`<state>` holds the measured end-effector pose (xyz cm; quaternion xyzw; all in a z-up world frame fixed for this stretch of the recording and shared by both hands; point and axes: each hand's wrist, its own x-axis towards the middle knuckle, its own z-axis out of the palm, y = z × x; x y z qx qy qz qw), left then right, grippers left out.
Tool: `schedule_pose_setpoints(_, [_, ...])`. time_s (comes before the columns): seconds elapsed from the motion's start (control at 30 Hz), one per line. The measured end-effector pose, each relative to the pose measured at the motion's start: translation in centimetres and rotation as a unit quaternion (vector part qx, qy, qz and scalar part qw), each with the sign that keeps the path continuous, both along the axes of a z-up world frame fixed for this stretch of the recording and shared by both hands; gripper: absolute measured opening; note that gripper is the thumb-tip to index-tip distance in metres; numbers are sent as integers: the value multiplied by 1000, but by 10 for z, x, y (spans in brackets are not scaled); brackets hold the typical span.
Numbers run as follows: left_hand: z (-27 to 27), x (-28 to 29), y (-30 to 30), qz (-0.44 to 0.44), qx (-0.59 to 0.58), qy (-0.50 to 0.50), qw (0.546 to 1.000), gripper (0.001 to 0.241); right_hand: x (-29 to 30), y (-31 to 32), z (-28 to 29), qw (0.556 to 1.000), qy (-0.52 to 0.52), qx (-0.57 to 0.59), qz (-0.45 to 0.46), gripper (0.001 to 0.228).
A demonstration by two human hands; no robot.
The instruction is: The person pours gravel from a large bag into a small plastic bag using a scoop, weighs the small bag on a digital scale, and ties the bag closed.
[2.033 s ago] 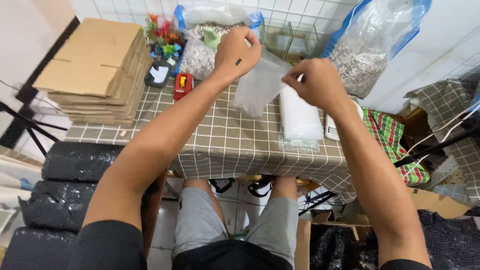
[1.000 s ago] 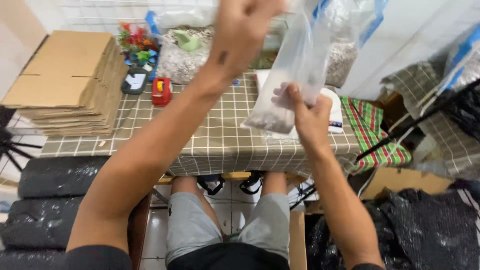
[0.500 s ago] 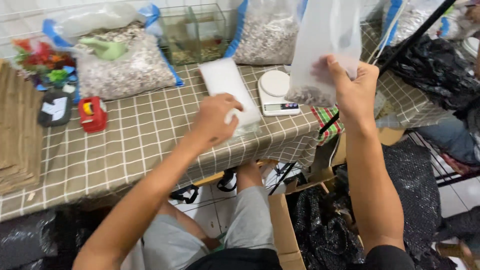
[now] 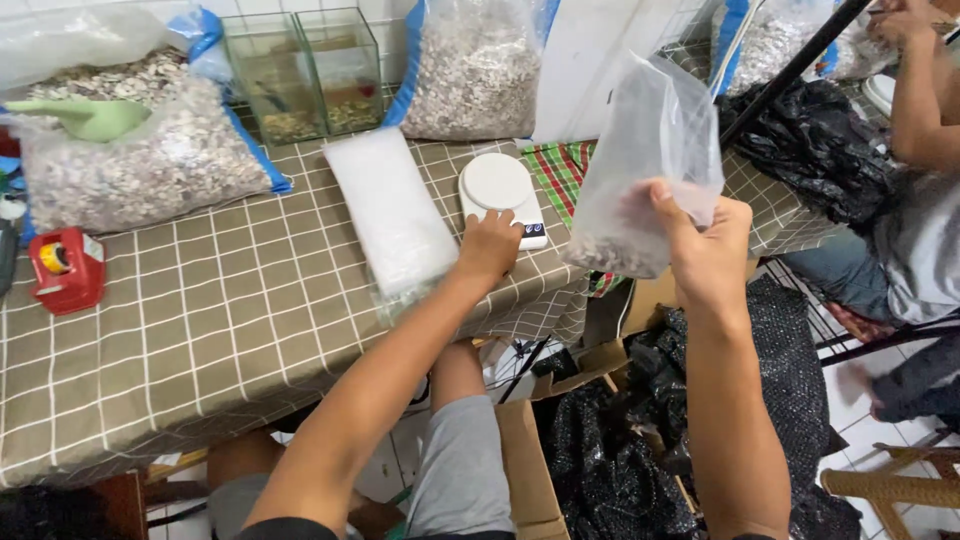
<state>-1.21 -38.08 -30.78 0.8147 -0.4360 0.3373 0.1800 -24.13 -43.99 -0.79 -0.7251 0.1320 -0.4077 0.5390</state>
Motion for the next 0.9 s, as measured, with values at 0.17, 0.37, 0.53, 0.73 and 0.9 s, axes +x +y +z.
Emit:
schedule_pose_setpoints(0.17, [31,-33,-2,30,64,-20,997,12,4,-23,-16,1000,-4,10,1,13])
schedule_pose_setpoints(0.37, [28,-33,-1,52,102,3,993,26,11,-17,-11,1000,-6,25,10,12])
schedule_pose_setpoints(0.53, [100,-37,56,-23,89,177,980,55,15,-17,-8,999,31,16,1,11])
schedule_pose_setpoints(0.73, [119,6,182,47,37,144,988,38,28,-20,-7,999,34,10,-6,18])
schedule_pose_setpoints(0.9, [146,6,315,194,31,250,948,24,46,17,10,996,17,88,12,16])
